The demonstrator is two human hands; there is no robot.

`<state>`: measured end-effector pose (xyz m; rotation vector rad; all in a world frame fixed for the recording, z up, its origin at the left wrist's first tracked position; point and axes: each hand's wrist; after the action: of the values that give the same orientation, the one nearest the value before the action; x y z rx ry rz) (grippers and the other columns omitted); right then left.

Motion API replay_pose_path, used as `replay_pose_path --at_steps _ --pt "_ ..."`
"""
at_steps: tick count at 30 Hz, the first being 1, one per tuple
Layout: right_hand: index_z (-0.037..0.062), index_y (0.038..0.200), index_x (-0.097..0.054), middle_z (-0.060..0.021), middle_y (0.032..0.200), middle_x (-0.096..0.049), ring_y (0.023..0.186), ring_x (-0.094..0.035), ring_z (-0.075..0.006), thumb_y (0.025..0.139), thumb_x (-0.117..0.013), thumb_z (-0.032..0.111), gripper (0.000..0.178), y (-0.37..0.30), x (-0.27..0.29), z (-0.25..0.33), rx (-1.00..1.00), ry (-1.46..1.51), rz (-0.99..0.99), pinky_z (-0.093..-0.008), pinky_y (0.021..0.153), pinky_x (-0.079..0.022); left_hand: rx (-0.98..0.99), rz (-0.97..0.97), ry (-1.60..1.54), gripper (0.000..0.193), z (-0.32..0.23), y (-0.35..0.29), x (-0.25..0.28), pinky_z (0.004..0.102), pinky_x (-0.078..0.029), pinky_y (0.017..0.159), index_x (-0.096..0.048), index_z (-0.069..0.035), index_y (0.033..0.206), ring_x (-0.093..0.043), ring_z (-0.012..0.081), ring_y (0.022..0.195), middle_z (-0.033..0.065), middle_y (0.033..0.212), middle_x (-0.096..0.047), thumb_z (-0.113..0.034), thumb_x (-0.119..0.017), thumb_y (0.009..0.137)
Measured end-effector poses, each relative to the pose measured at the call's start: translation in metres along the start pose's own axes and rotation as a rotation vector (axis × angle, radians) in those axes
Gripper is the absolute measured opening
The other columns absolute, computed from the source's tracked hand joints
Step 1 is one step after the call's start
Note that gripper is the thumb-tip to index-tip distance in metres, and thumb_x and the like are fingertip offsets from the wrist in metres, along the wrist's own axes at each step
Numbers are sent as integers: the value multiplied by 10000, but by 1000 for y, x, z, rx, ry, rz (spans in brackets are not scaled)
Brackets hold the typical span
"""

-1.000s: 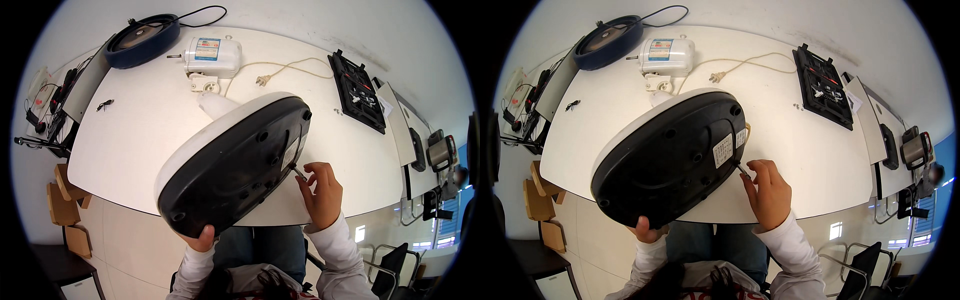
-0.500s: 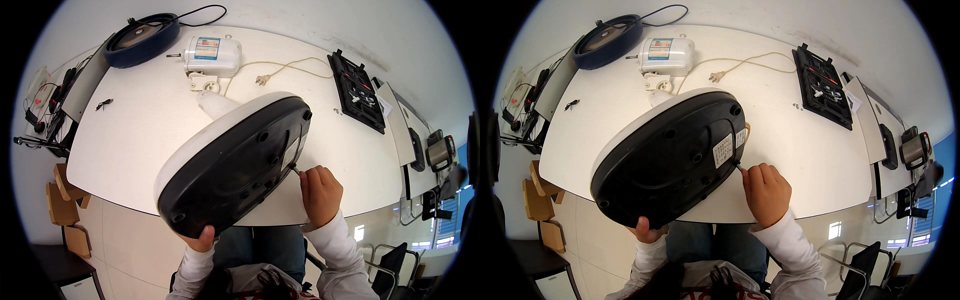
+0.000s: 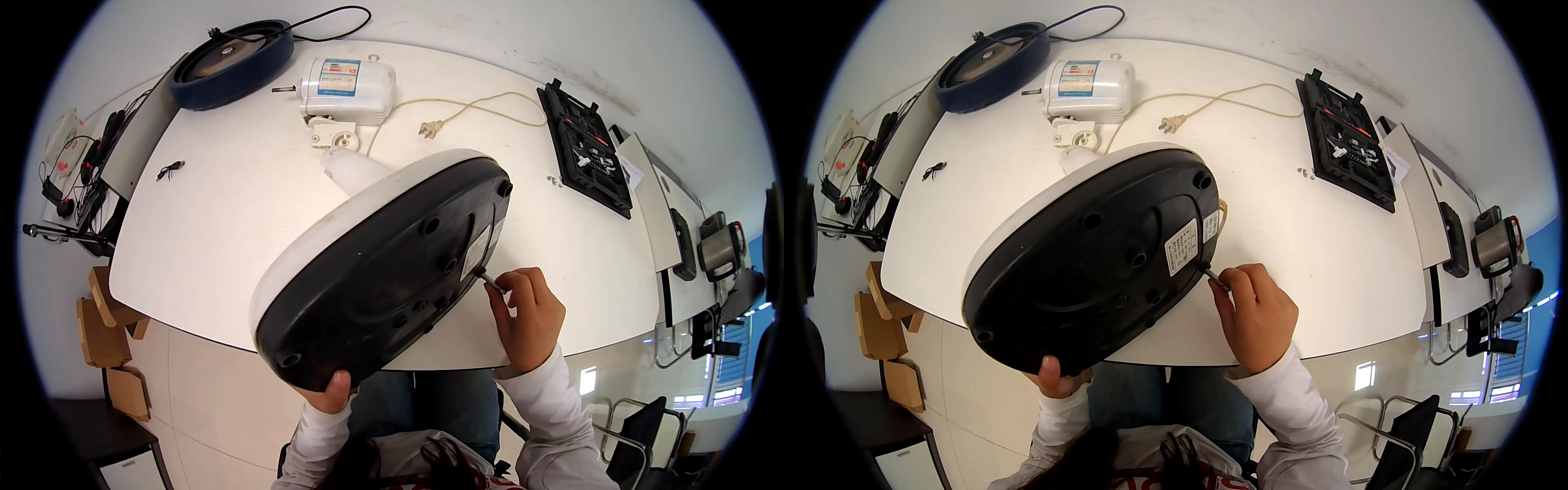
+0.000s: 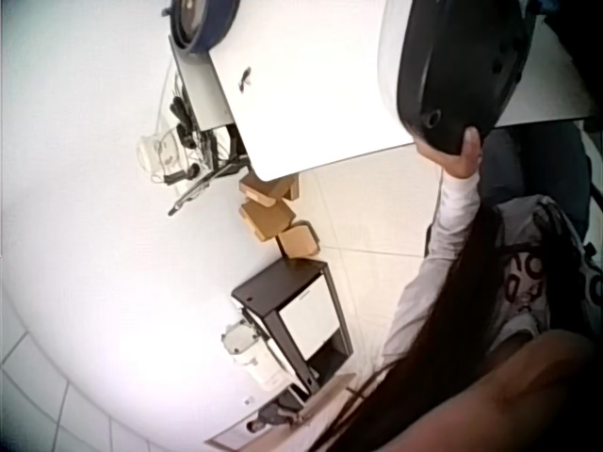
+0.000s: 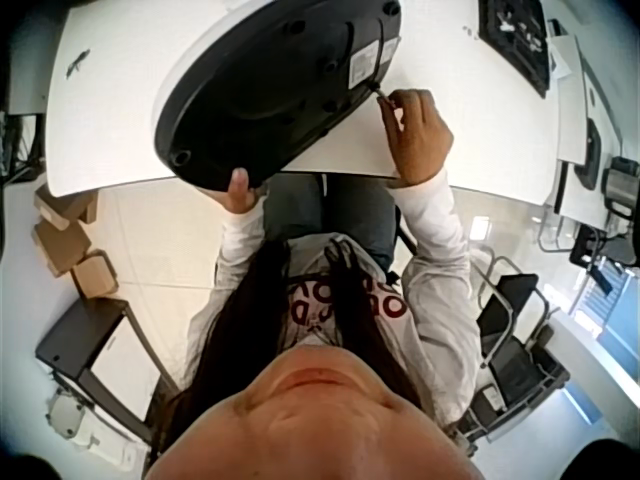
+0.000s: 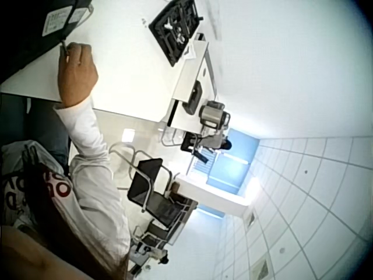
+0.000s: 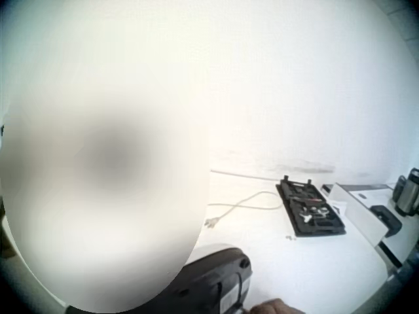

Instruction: The person assembles a small white appliance by first connecting a power cord to a motor and securing it with a screw. They then attach a black base to the motor assembly and fasten it using a manual screwdriver and later a power drill. The task is performed at a white table in a workshop-like room.

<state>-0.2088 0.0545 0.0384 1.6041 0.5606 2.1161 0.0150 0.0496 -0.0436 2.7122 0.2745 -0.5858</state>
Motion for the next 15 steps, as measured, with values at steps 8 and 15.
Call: replay_pose_path --at_steps 8,15 --pt "58 780 -581 -46 728 -535 588 -550 -203 654 -706 25 181 2 0 -2 69 42 -57 -292 480 -435 15 0 5 715 8 -1 8 398 -511 795 -344 -60 1292 -546 277 1010 128 1189 -482 -309 -656 698" --pt "48 766 -572 -51 721 -529 585 -547 -204 654 -707 18 178 3 1 -3 69 52 -44 -288 484 -430 -23 -9 -1 699 8 0 6 399 -519 793 -340 -56 1293 -554 270 999 132 1189 -482 -298 -651 715"
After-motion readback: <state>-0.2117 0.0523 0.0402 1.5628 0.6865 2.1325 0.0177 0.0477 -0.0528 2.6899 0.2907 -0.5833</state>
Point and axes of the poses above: each hand's wrist, its own y-axis towards the middle knuckle, its own x-axis out of the back of the hand, z = x × y
